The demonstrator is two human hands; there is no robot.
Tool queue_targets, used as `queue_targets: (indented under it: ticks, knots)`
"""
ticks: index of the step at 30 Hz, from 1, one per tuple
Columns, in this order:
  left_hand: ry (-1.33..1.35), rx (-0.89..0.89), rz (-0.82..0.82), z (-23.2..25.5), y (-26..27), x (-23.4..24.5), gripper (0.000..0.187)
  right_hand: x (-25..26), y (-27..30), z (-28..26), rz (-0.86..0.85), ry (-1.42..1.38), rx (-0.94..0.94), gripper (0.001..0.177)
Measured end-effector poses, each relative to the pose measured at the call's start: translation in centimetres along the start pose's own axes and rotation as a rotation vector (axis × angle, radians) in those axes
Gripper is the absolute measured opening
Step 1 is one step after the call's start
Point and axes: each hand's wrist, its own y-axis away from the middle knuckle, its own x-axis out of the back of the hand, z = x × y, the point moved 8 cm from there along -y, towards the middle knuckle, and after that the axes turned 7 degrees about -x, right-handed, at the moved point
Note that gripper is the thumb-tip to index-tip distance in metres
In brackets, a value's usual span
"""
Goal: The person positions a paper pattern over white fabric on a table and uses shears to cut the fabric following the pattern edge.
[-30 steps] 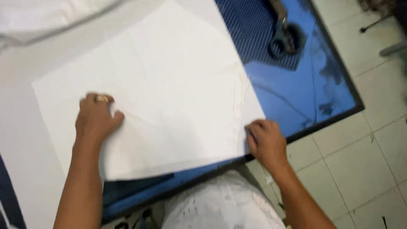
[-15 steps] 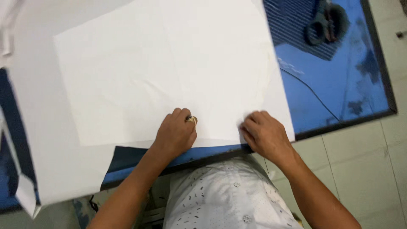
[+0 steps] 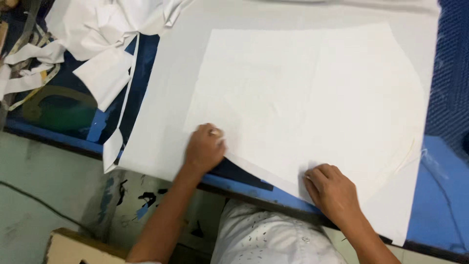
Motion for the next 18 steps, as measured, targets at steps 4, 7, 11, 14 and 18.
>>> queue_targets:
  ticks: [4, 7, 11, 14, 18]
  knots:
    - [-0.184, 0.148, 0.102, -4.8, -0.7, 2.6, 0.026, 0.4, -4.5, -0.3, -0.128, 0.052, -0.115, 0.017]
    - [-0.132, 0.029, 0.193, -2.7, -5.4, 0.9, 0.036, 1.2, -9.2, 1.4, -0.131, 0.139, -0.262, 0.023]
    - [0.049, -0.316, -0.006, 7.0, -12.5, -1.9, 0.064, 1.1, -14.4, 7.6, 0.004, 0.194, -0.437, 0.024]
    - [0.041, -0.361, -0.151, 9.0, -13.7, -3.8, 0.066, 1.4, -14.9, 12.6, 0.056, 0.260, -0.540, 0.023]
    - [0.080, -0.297, -0.197, 4.2, -12.8, -3.0, 0.067, 2.3, -14.3, 15.5, 0.051, 0.291, -0.578, 0.020]
